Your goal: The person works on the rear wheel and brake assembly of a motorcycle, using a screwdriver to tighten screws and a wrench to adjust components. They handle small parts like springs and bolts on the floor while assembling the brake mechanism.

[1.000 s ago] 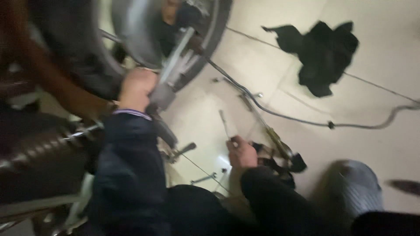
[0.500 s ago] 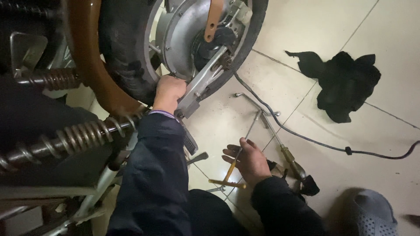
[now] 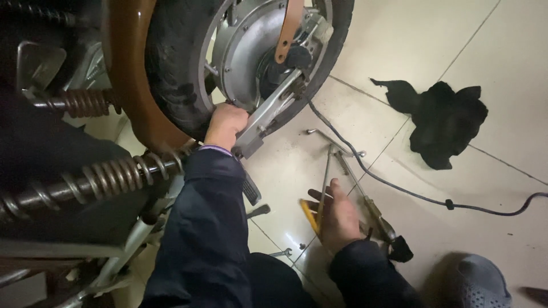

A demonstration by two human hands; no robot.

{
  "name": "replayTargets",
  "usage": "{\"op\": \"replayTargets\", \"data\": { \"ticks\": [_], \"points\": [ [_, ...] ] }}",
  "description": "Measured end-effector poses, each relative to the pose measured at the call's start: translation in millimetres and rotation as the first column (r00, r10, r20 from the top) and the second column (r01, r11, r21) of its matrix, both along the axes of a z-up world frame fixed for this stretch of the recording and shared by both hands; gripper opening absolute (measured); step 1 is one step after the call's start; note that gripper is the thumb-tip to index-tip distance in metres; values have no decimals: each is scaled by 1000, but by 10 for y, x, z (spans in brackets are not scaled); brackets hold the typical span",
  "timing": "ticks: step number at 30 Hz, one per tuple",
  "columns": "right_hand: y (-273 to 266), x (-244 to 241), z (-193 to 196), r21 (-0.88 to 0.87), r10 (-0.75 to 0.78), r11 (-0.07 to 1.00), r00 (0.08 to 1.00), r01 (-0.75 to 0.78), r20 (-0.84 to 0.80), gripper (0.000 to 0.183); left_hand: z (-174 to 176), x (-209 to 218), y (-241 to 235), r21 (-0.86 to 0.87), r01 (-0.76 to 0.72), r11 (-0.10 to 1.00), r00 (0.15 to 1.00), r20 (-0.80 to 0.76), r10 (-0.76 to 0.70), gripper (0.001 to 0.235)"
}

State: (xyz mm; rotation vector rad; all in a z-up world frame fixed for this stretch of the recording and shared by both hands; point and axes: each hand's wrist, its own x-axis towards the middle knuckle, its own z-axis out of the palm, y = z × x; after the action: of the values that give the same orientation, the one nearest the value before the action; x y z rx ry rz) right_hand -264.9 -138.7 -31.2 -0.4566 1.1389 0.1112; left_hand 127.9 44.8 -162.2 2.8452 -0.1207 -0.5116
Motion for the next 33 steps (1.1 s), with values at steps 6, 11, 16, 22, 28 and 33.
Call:
{"op": "replayTargets", "data": {
  "ticks": [6,11,16,22,28,33],
  "points": [
    [19,22,26,-215,255,947,965,-238,55,54,-101,91,-5,25,-44,999,998,46,43,46],
    [-102,-16,397,-234,442,881,891,-410,104,53,407,-137,-270,602,542,586,833,-293,-469,54],
    [-12,-16,-228,-113,169,983,943,-142,288,42,848,-430,-494,394,140,908,975,-217,-57,55],
    [-142,-3,-73,-27,126,992,922,-124,366,51,600,-260,-333,499,358,789,932,-233,-276,56],
    [-97,-95,67,-531,514,763,844,-368,153,48,399,-122,-229,644,526,556,825,-227,-518,46],
    [-50,-237,-266,-729,562,605,820,-320,106,34,567,-290,-99,619,648,444,623,-96,-776,26]
  ]
}}
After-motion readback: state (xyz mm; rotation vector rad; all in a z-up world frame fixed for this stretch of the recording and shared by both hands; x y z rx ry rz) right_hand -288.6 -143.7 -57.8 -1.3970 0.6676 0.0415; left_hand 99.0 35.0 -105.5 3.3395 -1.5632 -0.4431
